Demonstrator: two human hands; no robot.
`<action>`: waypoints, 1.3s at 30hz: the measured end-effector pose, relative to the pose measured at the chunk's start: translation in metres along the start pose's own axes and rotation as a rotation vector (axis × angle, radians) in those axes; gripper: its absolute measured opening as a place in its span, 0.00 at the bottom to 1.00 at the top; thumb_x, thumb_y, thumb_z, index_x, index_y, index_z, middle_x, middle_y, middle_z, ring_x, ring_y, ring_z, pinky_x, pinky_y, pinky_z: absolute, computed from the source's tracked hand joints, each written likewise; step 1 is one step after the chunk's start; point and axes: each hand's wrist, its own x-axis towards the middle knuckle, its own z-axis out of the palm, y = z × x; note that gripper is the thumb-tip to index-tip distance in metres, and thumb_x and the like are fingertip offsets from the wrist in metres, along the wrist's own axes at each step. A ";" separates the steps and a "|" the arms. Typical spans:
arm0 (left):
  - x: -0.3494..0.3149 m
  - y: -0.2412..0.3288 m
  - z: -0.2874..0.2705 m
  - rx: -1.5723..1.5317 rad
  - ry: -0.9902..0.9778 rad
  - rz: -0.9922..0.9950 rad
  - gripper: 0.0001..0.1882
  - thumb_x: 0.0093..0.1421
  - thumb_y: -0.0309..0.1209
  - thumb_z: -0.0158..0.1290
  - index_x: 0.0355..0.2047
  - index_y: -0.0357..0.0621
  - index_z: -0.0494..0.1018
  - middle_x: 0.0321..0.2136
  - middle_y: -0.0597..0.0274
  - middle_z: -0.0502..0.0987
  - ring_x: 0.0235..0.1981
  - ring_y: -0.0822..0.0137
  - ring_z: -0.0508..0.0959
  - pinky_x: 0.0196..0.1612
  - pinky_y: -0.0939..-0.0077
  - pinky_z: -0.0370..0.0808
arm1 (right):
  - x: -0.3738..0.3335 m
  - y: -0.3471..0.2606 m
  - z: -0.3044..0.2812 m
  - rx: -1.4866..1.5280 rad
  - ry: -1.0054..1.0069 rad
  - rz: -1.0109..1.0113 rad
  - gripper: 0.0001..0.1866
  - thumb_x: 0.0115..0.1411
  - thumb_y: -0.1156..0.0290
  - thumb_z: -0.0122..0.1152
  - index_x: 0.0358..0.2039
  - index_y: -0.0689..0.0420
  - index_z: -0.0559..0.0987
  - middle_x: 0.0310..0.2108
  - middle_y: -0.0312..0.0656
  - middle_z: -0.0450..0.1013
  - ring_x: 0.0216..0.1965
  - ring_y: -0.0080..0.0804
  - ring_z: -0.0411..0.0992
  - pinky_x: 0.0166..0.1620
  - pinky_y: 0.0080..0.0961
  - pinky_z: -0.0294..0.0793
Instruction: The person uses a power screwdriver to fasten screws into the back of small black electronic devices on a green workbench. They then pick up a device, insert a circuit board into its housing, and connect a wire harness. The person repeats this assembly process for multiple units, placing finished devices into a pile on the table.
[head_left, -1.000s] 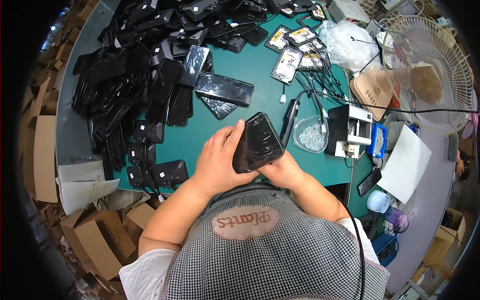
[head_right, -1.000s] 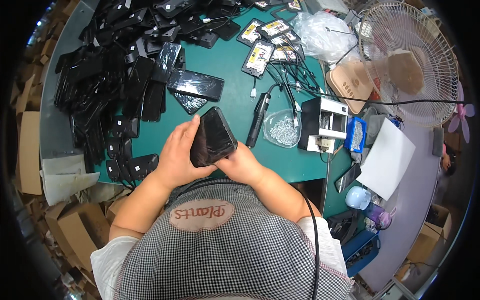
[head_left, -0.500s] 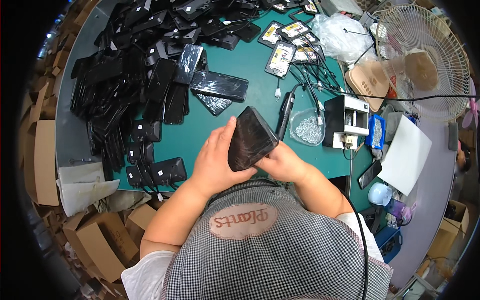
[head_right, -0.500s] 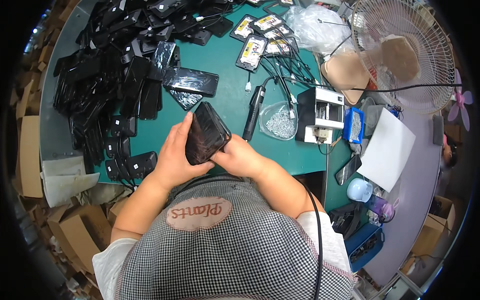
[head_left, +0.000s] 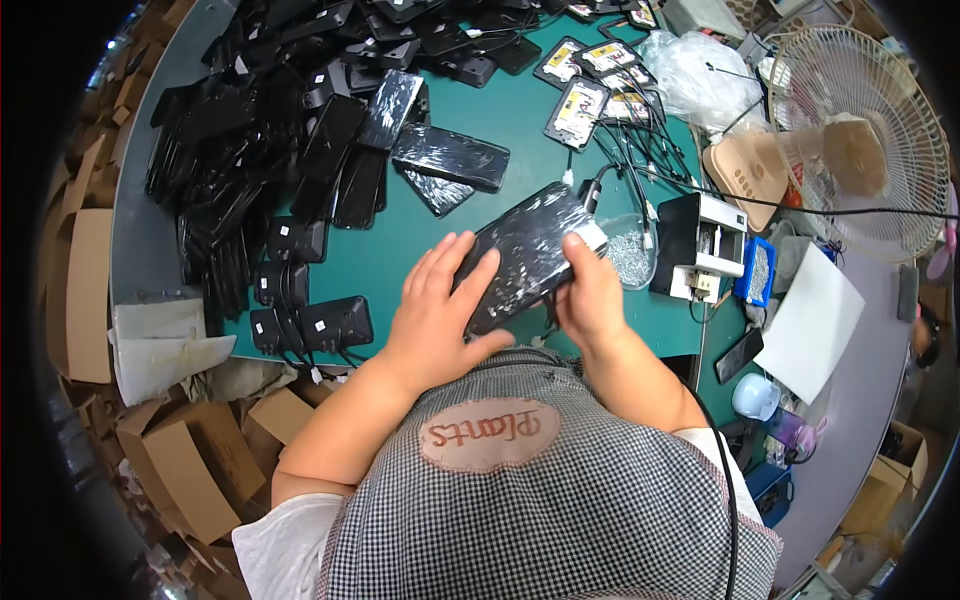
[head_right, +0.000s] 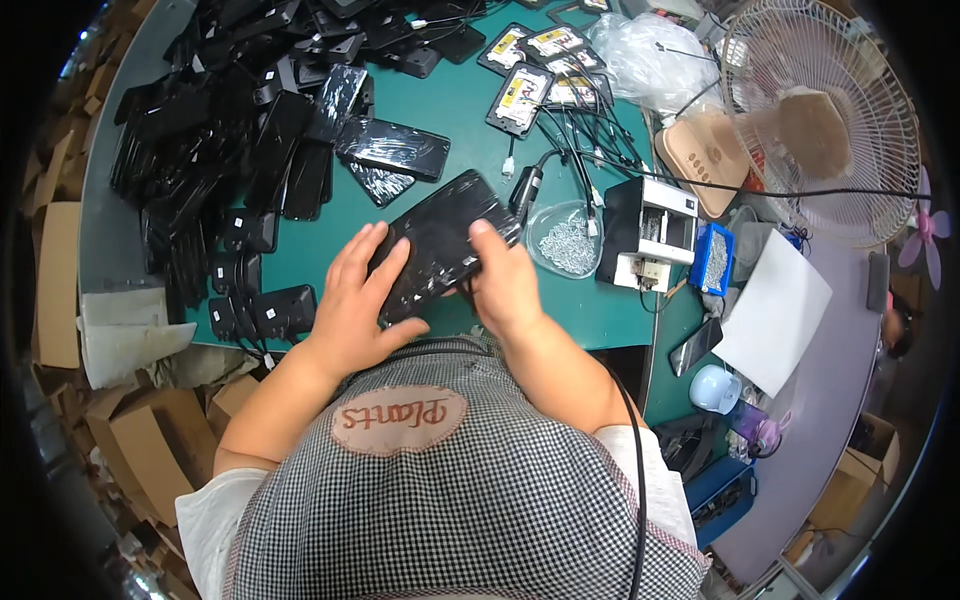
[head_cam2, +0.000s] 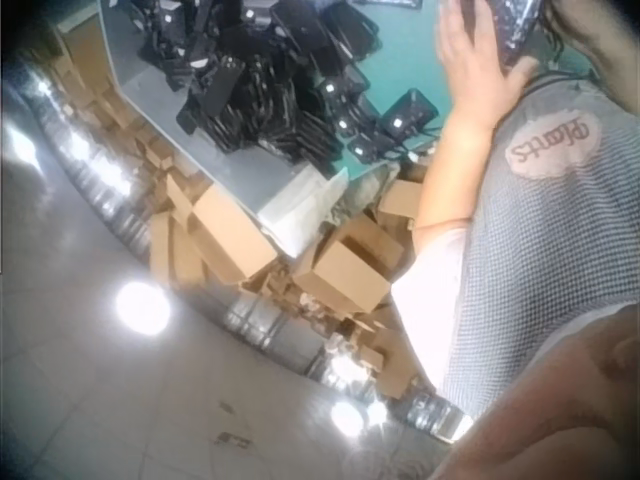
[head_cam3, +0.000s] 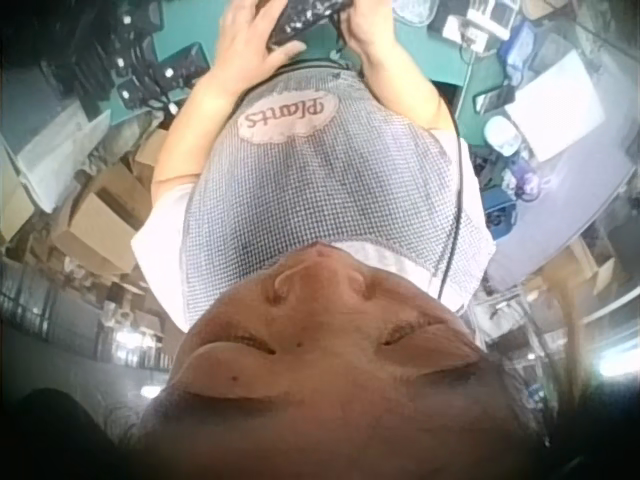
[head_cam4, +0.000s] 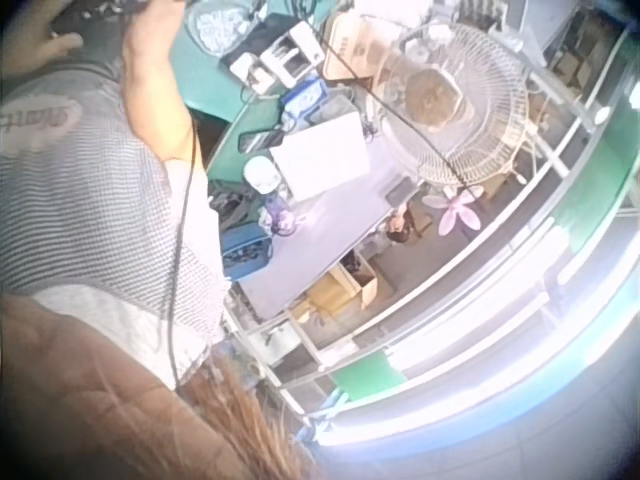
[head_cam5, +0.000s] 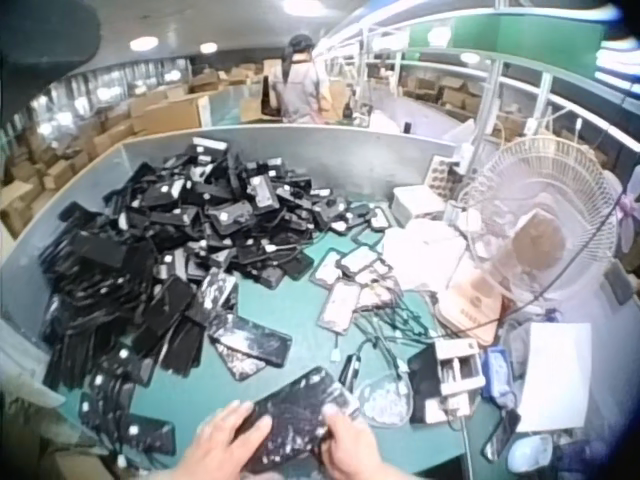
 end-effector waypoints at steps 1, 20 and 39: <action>-0.004 -0.007 -0.002 0.054 0.041 0.084 0.36 0.48 0.29 0.61 0.59 0.41 0.66 0.59 0.46 0.65 0.59 0.42 0.66 0.62 0.54 0.63 | -0.003 -0.013 0.012 0.069 0.000 0.078 0.21 0.69 0.60 0.44 0.44 0.69 0.73 0.34 0.46 0.76 0.31 0.33 0.78 0.30 0.28 0.80; -0.019 -0.065 -0.018 -1.357 -0.757 -0.299 0.49 0.45 0.27 0.61 0.67 0.35 0.49 0.49 0.56 0.70 0.49 0.68 0.70 0.55 0.73 0.67 | 0.021 0.020 -0.021 -0.507 -0.398 -0.068 0.16 0.64 0.73 0.57 0.51 0.65 0.73 0.40 0.41 0.74 0.38 0.29 0.75 0.40 0.21 0.77; -0.056 -0.168 0.123 0.094 0.137 -0.494 0.54 0.37 0.46 0.70 0.65 0.56 0.58 0.51 0.45 0.63 0.53 0.44 0.65 0.56 0.49 0.63 | 0.162 0.052 -0.001 -1.814 -0.298 0.119 0.18 0.56 0.60 0.64 0.45 0.55 0.80 0.39 0.48 0.78 0.41 0.44 0.78 0.45 0.34 0.75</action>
